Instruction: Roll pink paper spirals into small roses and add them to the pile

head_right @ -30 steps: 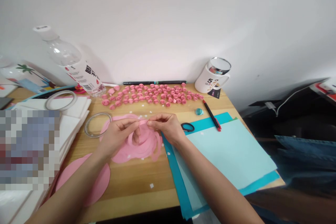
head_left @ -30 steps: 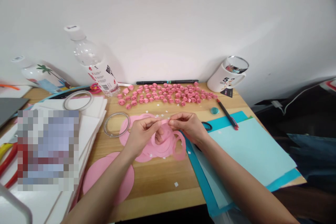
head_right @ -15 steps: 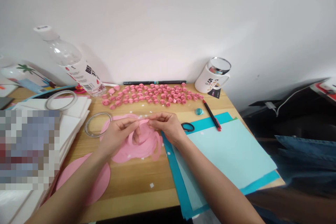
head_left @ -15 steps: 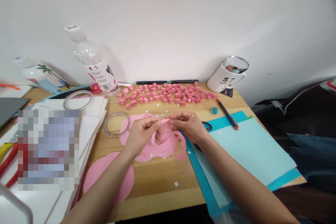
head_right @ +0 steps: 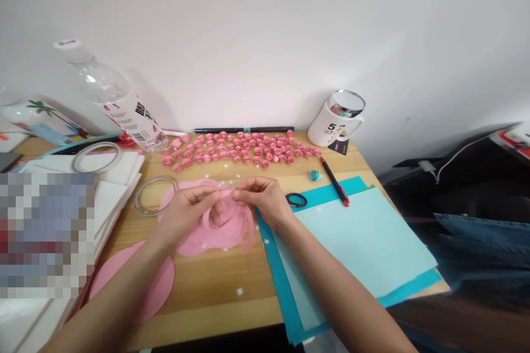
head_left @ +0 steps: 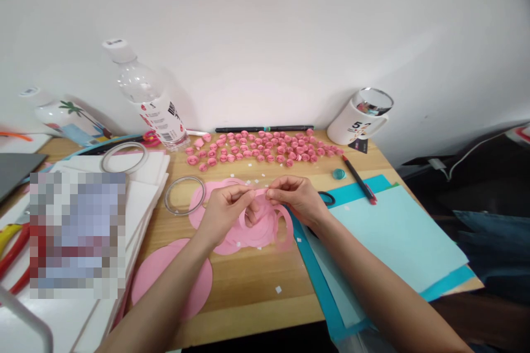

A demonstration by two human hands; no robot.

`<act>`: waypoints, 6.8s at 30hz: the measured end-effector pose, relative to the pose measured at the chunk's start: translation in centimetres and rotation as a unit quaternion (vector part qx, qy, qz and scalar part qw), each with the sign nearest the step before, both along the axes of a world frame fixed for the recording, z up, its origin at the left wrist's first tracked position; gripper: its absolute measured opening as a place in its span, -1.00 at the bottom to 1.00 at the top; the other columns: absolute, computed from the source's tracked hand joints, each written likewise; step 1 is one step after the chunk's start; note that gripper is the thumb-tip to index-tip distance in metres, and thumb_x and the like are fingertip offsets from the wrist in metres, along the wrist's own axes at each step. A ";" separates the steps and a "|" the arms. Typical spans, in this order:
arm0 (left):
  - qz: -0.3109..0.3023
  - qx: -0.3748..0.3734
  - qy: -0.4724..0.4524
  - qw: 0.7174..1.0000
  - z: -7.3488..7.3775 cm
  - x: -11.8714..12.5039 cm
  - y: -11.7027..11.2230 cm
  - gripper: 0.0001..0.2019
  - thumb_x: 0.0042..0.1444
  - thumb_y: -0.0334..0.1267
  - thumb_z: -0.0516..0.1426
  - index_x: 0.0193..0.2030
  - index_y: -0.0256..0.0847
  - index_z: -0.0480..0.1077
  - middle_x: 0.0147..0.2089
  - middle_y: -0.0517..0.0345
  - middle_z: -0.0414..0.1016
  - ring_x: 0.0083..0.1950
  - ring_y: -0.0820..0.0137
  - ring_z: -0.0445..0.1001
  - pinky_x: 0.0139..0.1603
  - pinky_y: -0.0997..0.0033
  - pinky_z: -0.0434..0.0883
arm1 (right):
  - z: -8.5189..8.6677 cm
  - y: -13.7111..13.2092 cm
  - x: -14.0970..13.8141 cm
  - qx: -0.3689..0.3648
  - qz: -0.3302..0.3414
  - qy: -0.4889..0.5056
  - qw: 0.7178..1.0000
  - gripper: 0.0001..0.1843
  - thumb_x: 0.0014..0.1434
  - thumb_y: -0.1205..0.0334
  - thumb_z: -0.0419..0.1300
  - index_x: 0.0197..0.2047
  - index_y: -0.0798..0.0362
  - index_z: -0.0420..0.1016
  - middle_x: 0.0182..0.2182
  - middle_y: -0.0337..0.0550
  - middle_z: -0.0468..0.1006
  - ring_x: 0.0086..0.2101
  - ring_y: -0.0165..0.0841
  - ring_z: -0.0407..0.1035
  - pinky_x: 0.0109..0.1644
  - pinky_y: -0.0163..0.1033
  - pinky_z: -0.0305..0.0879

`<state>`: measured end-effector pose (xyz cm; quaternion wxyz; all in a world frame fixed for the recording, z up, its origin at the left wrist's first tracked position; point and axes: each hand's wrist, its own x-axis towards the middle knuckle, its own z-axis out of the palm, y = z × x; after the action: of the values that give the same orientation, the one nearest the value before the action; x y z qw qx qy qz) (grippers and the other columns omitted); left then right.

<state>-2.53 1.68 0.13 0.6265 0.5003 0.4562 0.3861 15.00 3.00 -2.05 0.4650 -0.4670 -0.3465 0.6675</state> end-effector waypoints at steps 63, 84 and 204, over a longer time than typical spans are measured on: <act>-0.004 0.016 0.017 1.000 0.1 0.0 0.0 -0.75 0.13 -0.26 0.09 -0.54 -0.32 0.38 -0.60 0.17 0.40 -0.62 0.51 0.34 -0.54 0.49 0.33 | -0.5 0.3 0.2 -0.001 -0.007 0.048 0.999 -0.78 -0.25 0.30 0.45 -0.44 0.08 0.58 -0.57 -0.24 0.59 -0.53 -0.47 0.43 -0.40 -0.34 0.31; 0.000 0.025 0.026 0.999 0.1 -0.1 0.0 -0.75 0.13 -0.28 0.08 -0.54 -0.31 0.38 -0.58 0.17 0.40 -0.60 0.51 0.34 -0.52 0.49 0.33 | -0.4 0.3 0.1 -0.009 -0.011 0.058 0.998 -0.71 -0.28 0.27 0.46 -0.40 0.08 0.57 -0.56 -0.25 0.57 -0.51 -0.47 0.43 -0.37 -0.35 0.33; 0.017 0.023 0.046 0.999 0.4 0.0 -0.1 -0.80 0.13 -0.23 0.10 -0.44 -0.27 0.42 -0.62 0.25 0.38 -0.63 0.54 0.36 -0.59 0.54 0.21 | -0.4 0.6 0.3 0.033 -0.023 0.026 0.999 -0.82 -0.19 0.21 0.43 -0.44 0.03 0.60 -0.43 -0.22 0.60 -0.43 -0.49 0.41 -0.32 -0.37 0.33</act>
<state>-2.51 1.60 0.55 0.5868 0.5241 0.4839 0.3832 15.33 3.58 -2.42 0.5041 -0.4414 -0.3451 0.6572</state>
